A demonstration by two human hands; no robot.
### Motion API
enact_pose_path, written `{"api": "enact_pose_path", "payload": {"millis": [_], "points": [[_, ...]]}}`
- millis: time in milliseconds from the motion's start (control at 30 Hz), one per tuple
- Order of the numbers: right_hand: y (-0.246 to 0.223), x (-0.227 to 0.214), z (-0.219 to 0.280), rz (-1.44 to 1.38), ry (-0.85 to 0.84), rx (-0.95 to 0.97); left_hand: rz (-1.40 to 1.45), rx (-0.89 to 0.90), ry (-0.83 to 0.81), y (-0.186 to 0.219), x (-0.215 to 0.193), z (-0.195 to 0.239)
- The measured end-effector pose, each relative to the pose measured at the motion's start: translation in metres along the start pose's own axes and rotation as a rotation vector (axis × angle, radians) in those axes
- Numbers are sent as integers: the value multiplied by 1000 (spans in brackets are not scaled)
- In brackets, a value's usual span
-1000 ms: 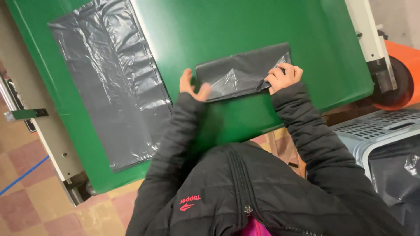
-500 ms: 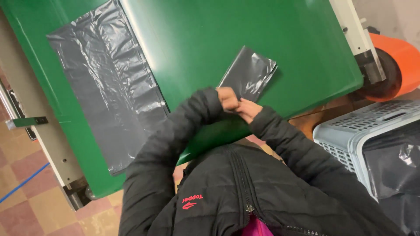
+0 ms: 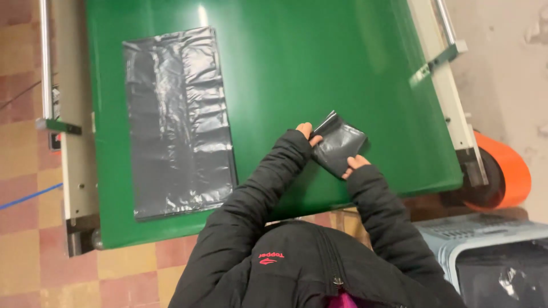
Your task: Folding black plastic bags on a conveyor belt and placing them into a plastic crate.
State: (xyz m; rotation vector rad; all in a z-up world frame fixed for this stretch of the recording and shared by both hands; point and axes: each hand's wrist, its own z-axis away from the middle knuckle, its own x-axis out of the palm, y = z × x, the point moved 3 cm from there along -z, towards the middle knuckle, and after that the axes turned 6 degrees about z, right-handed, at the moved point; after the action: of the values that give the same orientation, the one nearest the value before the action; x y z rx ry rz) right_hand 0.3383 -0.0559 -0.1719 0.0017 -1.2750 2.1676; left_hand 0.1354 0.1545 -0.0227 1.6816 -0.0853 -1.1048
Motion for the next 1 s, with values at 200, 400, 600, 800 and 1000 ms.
{"api": "enact_pose_path", "payload": {"millis": [200, 400, 600, 800, 1000], "points": [[-12, 71, 56, 397, 379, -516, -210, 274, 224, -28, -142, 120], [53, 292, 78, -28, -527, -197, -526, -107, -68, -86, -208, 259], [45, 387, 107, 392, -688, -643, -455, 53, -108, -107, -202, 295], [14, 444, 110, 1347, -427, -1151, -370, 53, 117, -148, -176, 284], [-18, 425, 124, 1491, -381, -1019, -315, 194, 141, -177, -220, 331]]}}
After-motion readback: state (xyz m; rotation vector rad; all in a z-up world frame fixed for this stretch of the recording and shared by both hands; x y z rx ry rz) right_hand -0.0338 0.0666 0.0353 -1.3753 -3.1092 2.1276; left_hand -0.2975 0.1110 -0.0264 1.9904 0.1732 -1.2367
